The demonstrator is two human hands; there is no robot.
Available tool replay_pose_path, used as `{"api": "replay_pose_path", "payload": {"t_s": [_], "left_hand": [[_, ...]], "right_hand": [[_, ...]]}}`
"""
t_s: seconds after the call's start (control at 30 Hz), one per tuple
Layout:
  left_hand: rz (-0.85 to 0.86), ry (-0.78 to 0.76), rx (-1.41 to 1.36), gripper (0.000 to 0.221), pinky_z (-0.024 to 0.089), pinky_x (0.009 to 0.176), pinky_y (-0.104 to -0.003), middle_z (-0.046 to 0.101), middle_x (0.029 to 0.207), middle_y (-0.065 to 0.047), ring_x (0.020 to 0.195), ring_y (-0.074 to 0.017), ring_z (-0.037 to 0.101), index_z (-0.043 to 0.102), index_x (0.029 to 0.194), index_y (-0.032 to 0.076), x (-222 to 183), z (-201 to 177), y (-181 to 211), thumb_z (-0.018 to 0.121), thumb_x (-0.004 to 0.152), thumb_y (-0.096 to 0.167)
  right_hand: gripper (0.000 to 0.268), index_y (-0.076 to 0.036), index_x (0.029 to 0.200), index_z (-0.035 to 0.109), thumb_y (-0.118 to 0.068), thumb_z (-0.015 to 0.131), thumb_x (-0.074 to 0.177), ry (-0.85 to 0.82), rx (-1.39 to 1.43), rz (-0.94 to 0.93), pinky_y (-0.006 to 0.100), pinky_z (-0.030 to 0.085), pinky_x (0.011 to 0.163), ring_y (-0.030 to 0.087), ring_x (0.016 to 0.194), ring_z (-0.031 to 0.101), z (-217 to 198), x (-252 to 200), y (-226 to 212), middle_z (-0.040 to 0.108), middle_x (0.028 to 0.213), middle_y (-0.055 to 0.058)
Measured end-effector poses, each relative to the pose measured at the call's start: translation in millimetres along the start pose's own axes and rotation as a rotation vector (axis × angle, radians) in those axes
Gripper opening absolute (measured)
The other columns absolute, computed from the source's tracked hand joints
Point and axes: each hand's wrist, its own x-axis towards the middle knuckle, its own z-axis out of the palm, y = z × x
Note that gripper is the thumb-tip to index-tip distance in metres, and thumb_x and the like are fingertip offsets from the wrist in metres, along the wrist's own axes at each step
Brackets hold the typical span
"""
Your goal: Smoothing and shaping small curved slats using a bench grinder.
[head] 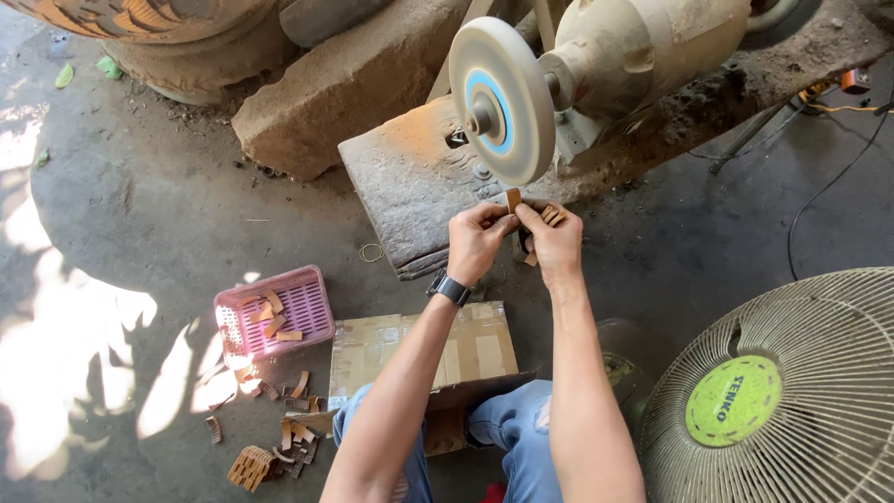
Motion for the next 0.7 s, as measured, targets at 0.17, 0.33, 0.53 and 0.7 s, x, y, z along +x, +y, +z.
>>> {"api": "replay_pose_path", "payload": {"t_s": [0.17,0.33,0.53,0.7], "left_hand": [[0.047,0.052,-0.082,0.01,0.055,0.067,-0.027,0.073,0.081,-0.007,0.072,-0.0082,0.065,0.07,0.096,-0.001,5.8,9.3,11.9,0.076,0.09,0.003],[0.121,0.137,-0.035,0.011,0.053,0.063,-0.027,0.069,0.078,-0.006,0.068,-0.009,0.064,0.065,0.091,0.0,3.3,6.4,21.8,0.075,0.086,0.0],[0.115,0.173,-0.02,0.007,0.053,0.065,-0.027,0.069,0.078,-0.007,0.068,-0.0095,0.063,0.067,0.092,-0.001,0.9,3.8,21.1,0.073,0.088,-0.002],[0.136,0.197,-0.037,0.006,0.054,0.066,-0.027,0.071,0.079,-0.008,0.07,-0.0095,0.065,0.067,0.091,-0.001,-1.0,0.4,25.0,0.073,0.088,-0.003]], "right_hand": [[0.014,-0.001,0.101,0.075,-0.01,0.078,0.09,0.037,0.027,-0.02,0.021,0.038,0.042,0.005,0.051,0.052,8.3,5.0,-3.5,0.069,0.077,0.001],[0.013,0.0,0.101,0.074,-0.009,0.078,0.092,0.045,0.052,-0.046,0.022,0.04,0.043,0.006,0.052,0.053,15.8,6.1,3.1,0.069,0.078,0.001],[0.013,-0.001,0.1,0.074,-0.009,0.077,0.091,0.058,0.107,-0.039,0.023,0.04,0.043,0.005,0.053,0.053,23.0,4.9,5.7,0.068,0.077,0.0],[0.012,-0.001,0.096,0.076,-0.012,0.077,0.09,0.081,0.053,-0.007,0.023,0.037,0.039,0.006,0.049,0.051,32.1,-1.7,-6.6,0.067,0.072,0.0]]}}
